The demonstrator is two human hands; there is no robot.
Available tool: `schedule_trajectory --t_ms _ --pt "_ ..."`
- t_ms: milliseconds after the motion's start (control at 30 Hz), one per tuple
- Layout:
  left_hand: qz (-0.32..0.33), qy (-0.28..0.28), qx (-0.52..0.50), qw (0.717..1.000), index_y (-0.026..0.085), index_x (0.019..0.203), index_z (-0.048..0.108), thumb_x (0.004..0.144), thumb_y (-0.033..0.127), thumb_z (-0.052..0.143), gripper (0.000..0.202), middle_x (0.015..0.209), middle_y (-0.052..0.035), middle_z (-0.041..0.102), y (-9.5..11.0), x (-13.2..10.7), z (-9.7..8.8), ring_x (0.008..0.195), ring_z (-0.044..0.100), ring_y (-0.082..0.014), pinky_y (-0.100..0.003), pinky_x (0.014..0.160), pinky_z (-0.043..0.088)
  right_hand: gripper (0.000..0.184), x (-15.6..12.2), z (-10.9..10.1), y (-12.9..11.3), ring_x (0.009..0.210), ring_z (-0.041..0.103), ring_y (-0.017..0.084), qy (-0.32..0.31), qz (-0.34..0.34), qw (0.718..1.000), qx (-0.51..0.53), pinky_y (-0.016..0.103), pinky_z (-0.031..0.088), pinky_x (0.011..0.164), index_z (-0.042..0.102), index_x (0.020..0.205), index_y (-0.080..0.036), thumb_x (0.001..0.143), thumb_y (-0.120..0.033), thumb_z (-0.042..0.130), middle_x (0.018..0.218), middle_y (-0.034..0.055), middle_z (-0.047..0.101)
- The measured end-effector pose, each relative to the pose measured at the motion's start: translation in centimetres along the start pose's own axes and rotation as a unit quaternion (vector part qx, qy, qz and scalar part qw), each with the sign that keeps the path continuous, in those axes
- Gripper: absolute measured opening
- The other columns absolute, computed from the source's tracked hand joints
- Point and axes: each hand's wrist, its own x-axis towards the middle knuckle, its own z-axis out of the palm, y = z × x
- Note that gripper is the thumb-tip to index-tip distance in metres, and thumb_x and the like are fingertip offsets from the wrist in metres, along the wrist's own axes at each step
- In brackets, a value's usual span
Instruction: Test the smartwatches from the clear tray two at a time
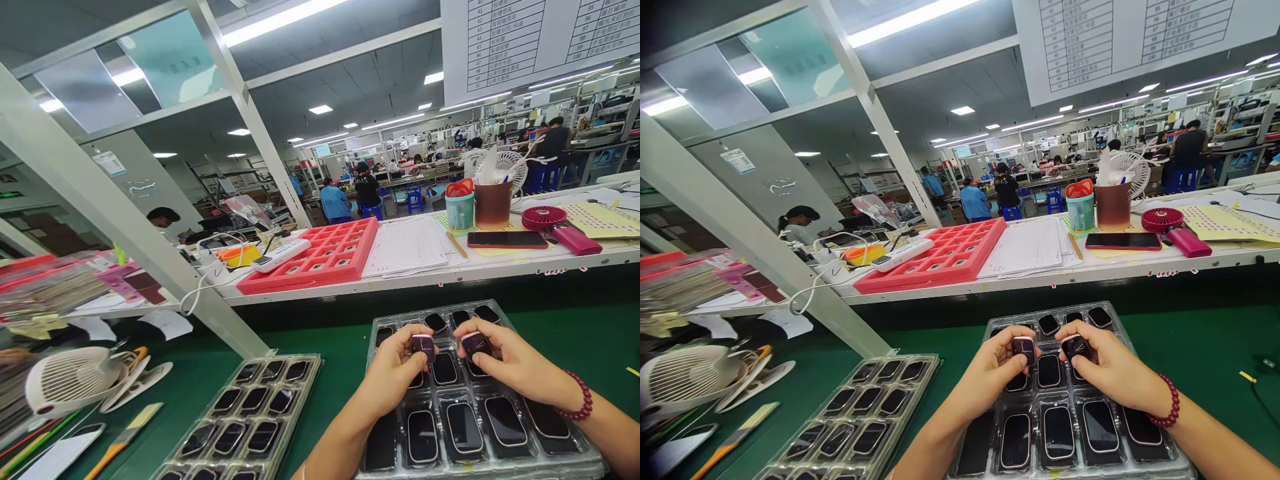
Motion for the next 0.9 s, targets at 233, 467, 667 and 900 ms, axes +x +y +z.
schedule_trajectory --t_ms 233,467,667,900 --pt "0.001 0.008 0.02 1.0 0.014 0.099 0.056 0.08 0.025 0.058 0.022 0.081 -0.0042 0.064 0.14 -0.13 0.04 0.068 0.053 -0.0114 -0.022 0.057 0.04 0.03 -0.09 -0.25 0.46 0.071 0.058 0.015 -0.01 0.048 0.998 0.028 0.027 0.048 0.059 0.054 0.12 -0.02 0.093 -0.026 0.041 0.104 0.0072 0.063" --pt "-0.011 0.015 0.03 0.999 0.015 0.108 0.055 0.072 0.012 0.053 0.037 0.092 -0.0057 0.065 0.2 -0.26 0.17 0.072 0.055 -0.0121 -0.022 0.057 0.038 0.027 -0.27 0.0 0.51 0.085 0.058 0.017 -0.017 0.035 0.999 0.035 0.029 0.048 0.075 0.056 0.113 -0.022 0.087 -0.022 0.053 0.102 0.0036 0.064" --pt "-0.002 0.013 0.01 1.0 0.015 0.099 0.056 0.071 0.017 0.063 0.029 0.082 -0.0034 0.063 0.16 -0.16 0.05 0.069 0.053 -0.0114 -0.022 0.06 0.04 0.034 -0.25 0.04 0.18 0.079 0.06 0.015 -0.037 0.055 0.997 0.049 0.028 0.05 0.069 0.054 0.12 -0.024 0.087 -0.019 0.05 0.111 0.0042 0.063" --pt "-0.014 0.004 0.012 1.0 0.013 0.1 0.062 0.085 0.045 0.055 0.036 0.078 -0.0065 0.067 -0.12 -0.09 -0.33 0.058 0.055 -0.0105 -0.022 0.052 0.037 0.028 -0.11 -0.01 -0.01 0.07 0.061 0.014 -0.027 0.039 0.997 0.065 0.026 0.051 0.061 0.063 0.112 -0.019 0.092 -0.029 0.046 0.101 0.0074 0.068"
